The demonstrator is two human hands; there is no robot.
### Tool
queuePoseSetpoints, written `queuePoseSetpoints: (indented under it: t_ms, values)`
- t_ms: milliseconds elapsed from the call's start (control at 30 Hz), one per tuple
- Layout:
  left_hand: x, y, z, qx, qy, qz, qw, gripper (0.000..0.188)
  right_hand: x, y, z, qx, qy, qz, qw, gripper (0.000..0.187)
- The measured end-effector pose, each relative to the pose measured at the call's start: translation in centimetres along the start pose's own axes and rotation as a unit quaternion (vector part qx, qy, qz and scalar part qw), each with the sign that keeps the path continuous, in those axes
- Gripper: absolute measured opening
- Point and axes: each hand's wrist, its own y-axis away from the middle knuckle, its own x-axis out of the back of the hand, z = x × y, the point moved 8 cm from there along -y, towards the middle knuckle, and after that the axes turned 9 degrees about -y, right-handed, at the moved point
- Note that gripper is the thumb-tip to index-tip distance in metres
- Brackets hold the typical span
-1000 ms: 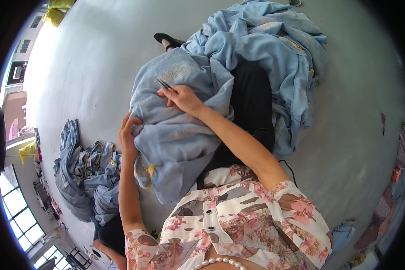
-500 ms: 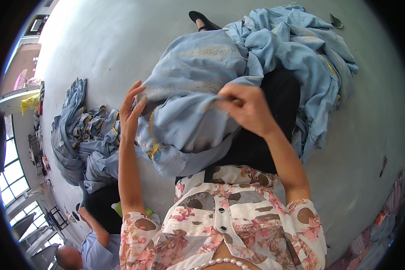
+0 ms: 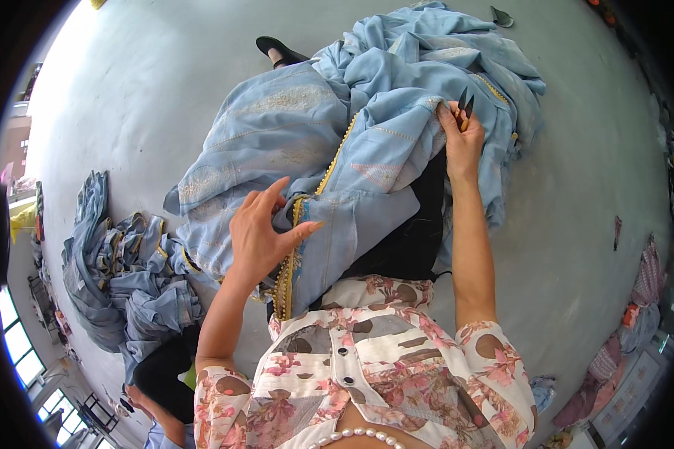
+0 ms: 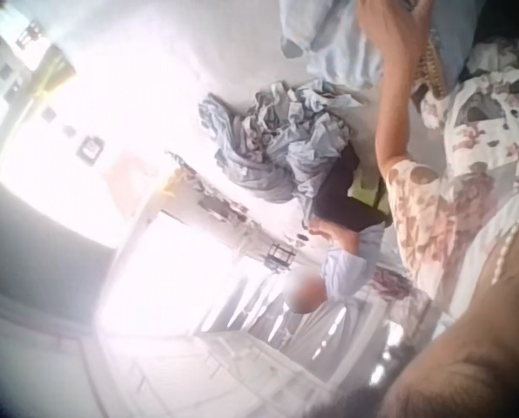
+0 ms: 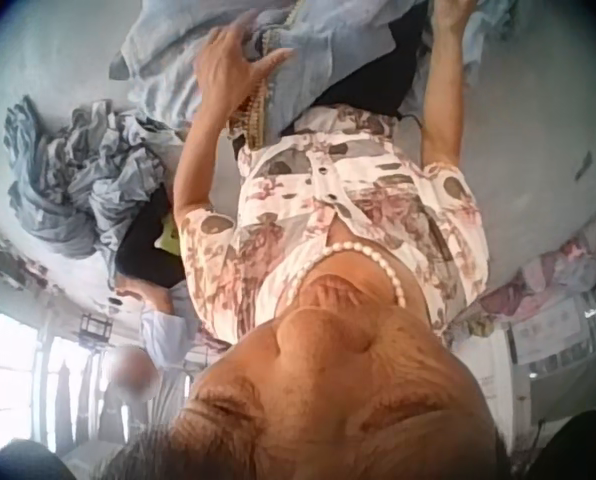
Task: The person sits on the floor and repeatedly trims loose threads and excess fabric from the edges of a light blue garment using small scissors. The person handles the fabric with both hands, snips threads, and adjusts the material throughout the clip.
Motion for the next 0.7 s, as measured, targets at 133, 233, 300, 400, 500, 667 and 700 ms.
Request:
queuePoseSetpoints:
  t_ms: [133, 233, 300, 400, 500, 667, 700]
  values:
    - [-3.2, -0.1, -0.8, 0.022, 0.066, -0.073, 0.995, 0.035, 0.7, 0.2, -1.6, 0.031, -0.075, 0.03, 0.996, 0.015]
    - [-2.4, -0.8, -0.5, 0.043, 0.212, -0.031, 0.976, 0.02, 2.7, 1.1, -2.4, 0.038, -0.101, 0.097, 0.989, 0.013]
    - [0.0, -2.0, 0.3, 0.043, 0.32, 0.02, 0.946, 0.023, 6.2, 0.8, -1.4, 0.03, -0.132, 0.118, 0.984, 0.014]
    - [0.1, -4.6, 1.5, 0.061, 0.488, 0.047, 0.869, 0.023, 6.2, 0.7, -2.4, 0.048, 0.231, 0.079, 0.969, 0.017]
    - [-3.5, -5.5, 2.5, 0.119, 0.616, -0.002, 0.779, 0.022, 0.7, 2.3, -7.7, 0.1, 0.255, 0.037, 0.961, 0.026]
    - [-4.4, -5.8, 4.3, 0.071, 0.563, 0.033, 0.823, 0.019, -10.4, 5.9, -11.4, 0.009, 0.187, -0.254, 0.949, 0.04]
    - [-3.6, -5.8, 5.0, 0.066, 0.538, 0.048, 0.839, 0.016, -11.4, 5.9, -11.3, 0.017, 0.193, -0.266, 0.944, 0.034]
